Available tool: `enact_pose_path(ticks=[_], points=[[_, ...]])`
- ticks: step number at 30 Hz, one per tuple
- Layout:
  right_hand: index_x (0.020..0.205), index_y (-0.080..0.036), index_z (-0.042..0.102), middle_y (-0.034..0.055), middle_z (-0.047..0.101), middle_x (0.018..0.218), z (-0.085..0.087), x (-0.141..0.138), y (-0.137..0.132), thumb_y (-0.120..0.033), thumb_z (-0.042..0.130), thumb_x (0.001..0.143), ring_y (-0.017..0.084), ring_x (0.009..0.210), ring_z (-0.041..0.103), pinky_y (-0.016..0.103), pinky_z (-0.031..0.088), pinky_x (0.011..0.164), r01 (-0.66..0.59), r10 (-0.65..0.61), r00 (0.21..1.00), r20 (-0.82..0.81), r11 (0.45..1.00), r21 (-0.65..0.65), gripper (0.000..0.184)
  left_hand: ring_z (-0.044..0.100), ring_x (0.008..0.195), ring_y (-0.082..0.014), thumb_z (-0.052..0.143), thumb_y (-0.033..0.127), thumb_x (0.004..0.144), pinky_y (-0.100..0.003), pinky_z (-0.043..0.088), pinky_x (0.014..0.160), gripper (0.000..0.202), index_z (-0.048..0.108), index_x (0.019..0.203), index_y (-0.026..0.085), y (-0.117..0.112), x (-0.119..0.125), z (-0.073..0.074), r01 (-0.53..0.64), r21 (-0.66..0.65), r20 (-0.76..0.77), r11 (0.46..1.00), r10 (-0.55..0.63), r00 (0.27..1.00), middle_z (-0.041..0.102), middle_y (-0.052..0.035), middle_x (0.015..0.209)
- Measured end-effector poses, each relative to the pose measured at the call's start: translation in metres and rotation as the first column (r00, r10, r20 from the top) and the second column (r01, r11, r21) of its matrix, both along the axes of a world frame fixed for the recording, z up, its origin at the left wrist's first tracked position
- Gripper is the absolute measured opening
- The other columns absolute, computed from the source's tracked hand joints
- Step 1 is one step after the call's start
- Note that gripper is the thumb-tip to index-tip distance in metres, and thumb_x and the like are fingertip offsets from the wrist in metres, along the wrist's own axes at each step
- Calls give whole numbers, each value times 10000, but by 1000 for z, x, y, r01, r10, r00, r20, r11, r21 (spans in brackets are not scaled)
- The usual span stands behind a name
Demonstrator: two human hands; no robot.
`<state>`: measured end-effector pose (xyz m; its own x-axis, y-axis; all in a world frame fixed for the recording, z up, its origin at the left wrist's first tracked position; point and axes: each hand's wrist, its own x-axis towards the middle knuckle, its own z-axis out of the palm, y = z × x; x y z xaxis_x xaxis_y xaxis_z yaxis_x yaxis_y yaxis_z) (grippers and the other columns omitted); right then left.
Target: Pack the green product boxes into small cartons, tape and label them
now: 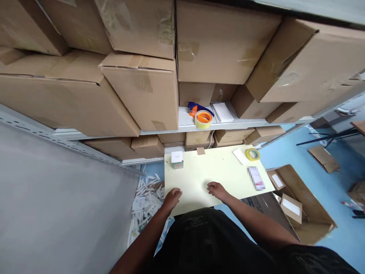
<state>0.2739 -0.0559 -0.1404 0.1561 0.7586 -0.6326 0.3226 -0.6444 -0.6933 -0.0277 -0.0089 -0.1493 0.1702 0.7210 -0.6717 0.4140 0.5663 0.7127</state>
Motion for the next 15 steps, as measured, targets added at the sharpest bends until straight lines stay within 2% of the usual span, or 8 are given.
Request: enact_pose_path(ticks=[4, 7, 11, 15], points=[[999, -184, 685, 50, 747, 894, 4, 29, -46, -361, 621, 806, 201, 731, 737, 314, 547, 665, 104, -103, 994, 25, 994, -30, 270, 713, 981, -250, 653, 521, 788, -325, 561, 779, 458, 682, 1098, 184, -29, 5, -8, 183, 9, -84, 983, -182, 980, 744, -95, 1074], [980, -187, 688, 53, 743, 891, 6, 47, -60, -372, 640, 789, 206, 726, 734, 313, 535, 655, 119, -119, 992, 31, 993, -18, 270, 713, 1012, -261, 614, 493, 795, -332, 555, 813, 427, 692, 1081, 185, -35, 19, -7, 226, 61, -127, 972, -217, 968, 749, -92, 1061], [973, -189, 694, 48, 744, 888, 6, 73, -58, -362, 647, 783, 208, 733, 731, 320, 535, 678, 62, -63, 998, 9, 997, 33, 261, 714, 1016, -259, 598, 444, 808, -336, 551, 843, 352, 693, 1047, 203, -41, 47, 12, 205, 132, -158, 970, -183, 970, 757, -78, 1038], [975, -186, 702, 49, 754, 914, 4, 105, -51, -360, 651, 788, 200, 732, 729, 330, 542, 723, -32, 34, 999, -28, 997, 73, 260, 710, 1025, -253, 605, 407, 816, -341, 530, 905, 286, 695, 1011, 218, -59, 84, 33, 148, 191, -191, 970, -111, 975, 765, -63, 1040]])
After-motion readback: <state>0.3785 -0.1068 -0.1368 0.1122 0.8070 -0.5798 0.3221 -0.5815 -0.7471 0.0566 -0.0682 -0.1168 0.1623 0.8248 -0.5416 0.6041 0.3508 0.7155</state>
